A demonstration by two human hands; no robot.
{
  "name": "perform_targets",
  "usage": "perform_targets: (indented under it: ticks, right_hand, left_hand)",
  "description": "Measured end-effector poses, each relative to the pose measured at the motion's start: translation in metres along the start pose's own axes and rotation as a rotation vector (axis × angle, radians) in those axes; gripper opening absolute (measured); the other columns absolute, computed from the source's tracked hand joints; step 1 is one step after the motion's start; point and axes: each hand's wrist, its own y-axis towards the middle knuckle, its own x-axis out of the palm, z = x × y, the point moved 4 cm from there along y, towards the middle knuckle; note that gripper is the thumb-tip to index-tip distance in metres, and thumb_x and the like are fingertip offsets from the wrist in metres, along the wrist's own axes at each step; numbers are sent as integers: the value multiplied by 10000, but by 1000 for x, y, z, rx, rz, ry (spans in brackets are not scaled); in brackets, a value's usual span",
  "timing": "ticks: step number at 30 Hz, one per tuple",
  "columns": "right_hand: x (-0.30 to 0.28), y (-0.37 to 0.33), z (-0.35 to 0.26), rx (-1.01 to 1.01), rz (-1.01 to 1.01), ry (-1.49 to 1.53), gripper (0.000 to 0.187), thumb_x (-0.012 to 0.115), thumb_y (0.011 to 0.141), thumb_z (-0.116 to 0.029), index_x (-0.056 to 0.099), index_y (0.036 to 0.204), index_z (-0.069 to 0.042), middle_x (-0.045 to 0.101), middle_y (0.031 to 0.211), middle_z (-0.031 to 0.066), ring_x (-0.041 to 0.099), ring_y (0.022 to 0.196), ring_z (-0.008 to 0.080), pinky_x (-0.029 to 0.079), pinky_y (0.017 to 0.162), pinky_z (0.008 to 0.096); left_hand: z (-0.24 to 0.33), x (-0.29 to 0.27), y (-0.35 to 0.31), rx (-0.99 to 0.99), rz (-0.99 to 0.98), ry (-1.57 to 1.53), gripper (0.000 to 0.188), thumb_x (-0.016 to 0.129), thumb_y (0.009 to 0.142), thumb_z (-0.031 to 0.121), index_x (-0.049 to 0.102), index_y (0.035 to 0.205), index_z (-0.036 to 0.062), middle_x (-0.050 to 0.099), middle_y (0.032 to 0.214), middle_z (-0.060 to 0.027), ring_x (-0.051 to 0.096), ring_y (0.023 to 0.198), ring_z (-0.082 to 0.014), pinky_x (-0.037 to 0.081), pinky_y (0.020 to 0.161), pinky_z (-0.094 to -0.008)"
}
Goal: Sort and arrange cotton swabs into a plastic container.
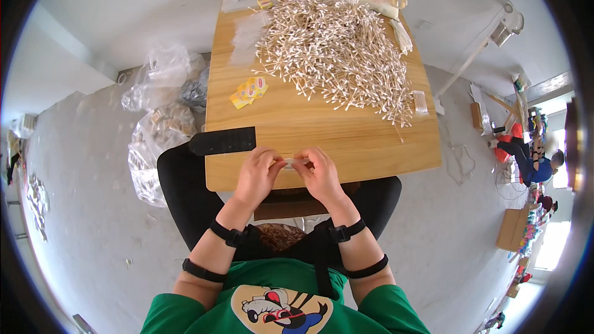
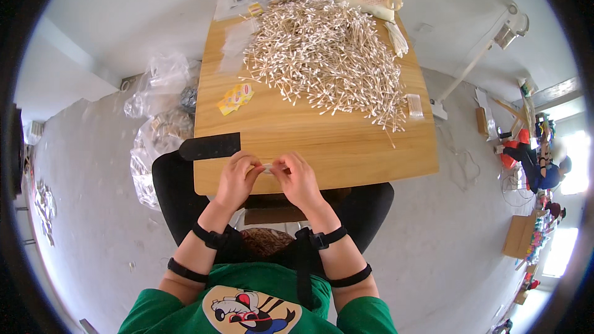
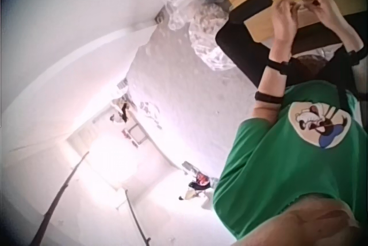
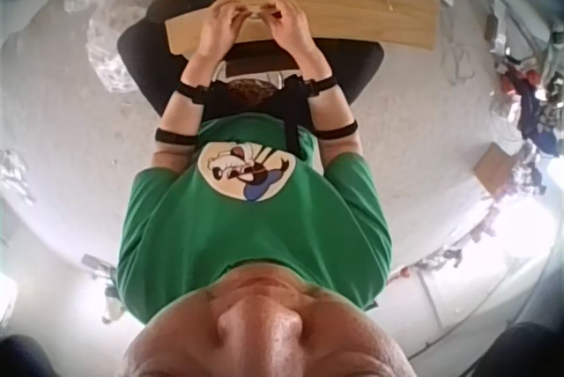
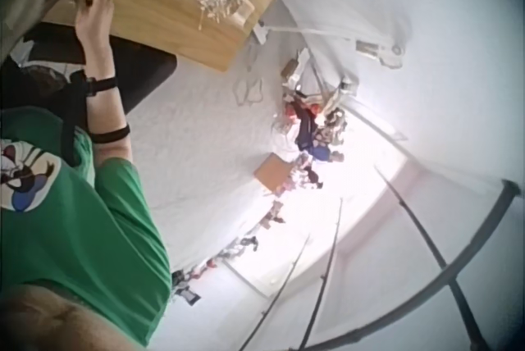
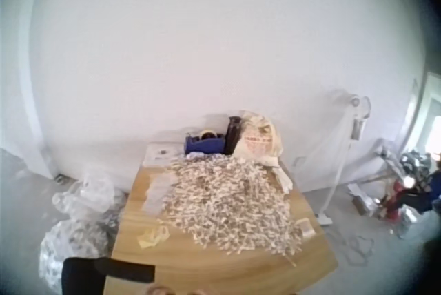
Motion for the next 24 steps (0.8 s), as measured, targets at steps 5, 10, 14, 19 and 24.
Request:
perform_targets:
  ticks: [5, 10, 14, 19, 24]
  right_hand:
    - [-1, -1, 7, -29, -28, 16, 123, 728, 840, 25, 608, 846, -2, 644, 834, 114, 636, 733, 238, 511, 630, 310]
    - [7, -6, 27, 27, -4, 62, 129, 720, 840, 31, 597, 841, -9, 654, 849, 99, 631, 716, 208, 504, 640, 290]
    - [6, -14, 36, 99, 26, 119, 124, 709, 866, 15, 588, 851, -9, 650, 839, 84, 625, 718, 172, 501, 648, 281]
    - [8, -14, 45, 100, 42, 180, 115, 665, 920, 1, 560, 880, -20, 604, 804, 38, 542, 680, 97, 449, 617, 250]
    - [8, -16, 55, 180, 20, 300, 120, 668, 929, -4, 563, 880, -34, 587, 837, 3, 535, 735, 70, 453, 656, 226]
  left_hand:
    - [7, 0, 5, 8, 15, -49, 167, 754, 801, 28, 603, 873, 30, 642, 858, -129, 621, 833, -354, 510, 698, -413]
    - [-17, 22, -13, -238, 45, -348, 168, 721, 875, 56, 583, 965, 25, 637, 874, -155, 640, 855, -335, 519, 755, -400]
    - [-18, 43, -26, -375, -113, -404, 280, 586, 1013, 164, 580, 1229, -13, 674, 1107, -157, 651, 1063, -270, 502, 941, -359]
    - [-25, 54, -25, -413, -204, -493, 357, 479, 1065, 267, 647, 1221, -7, 690, 1151, -158, 644, 1085, -275, 475, 965, -368]
    - [-20, 59, -24, -472, -186, -527, 328, 480, 1059, 242, 665, 1201, 12, 705, 1091, -155, 648, 1070, -294, 457, 1006, -384]
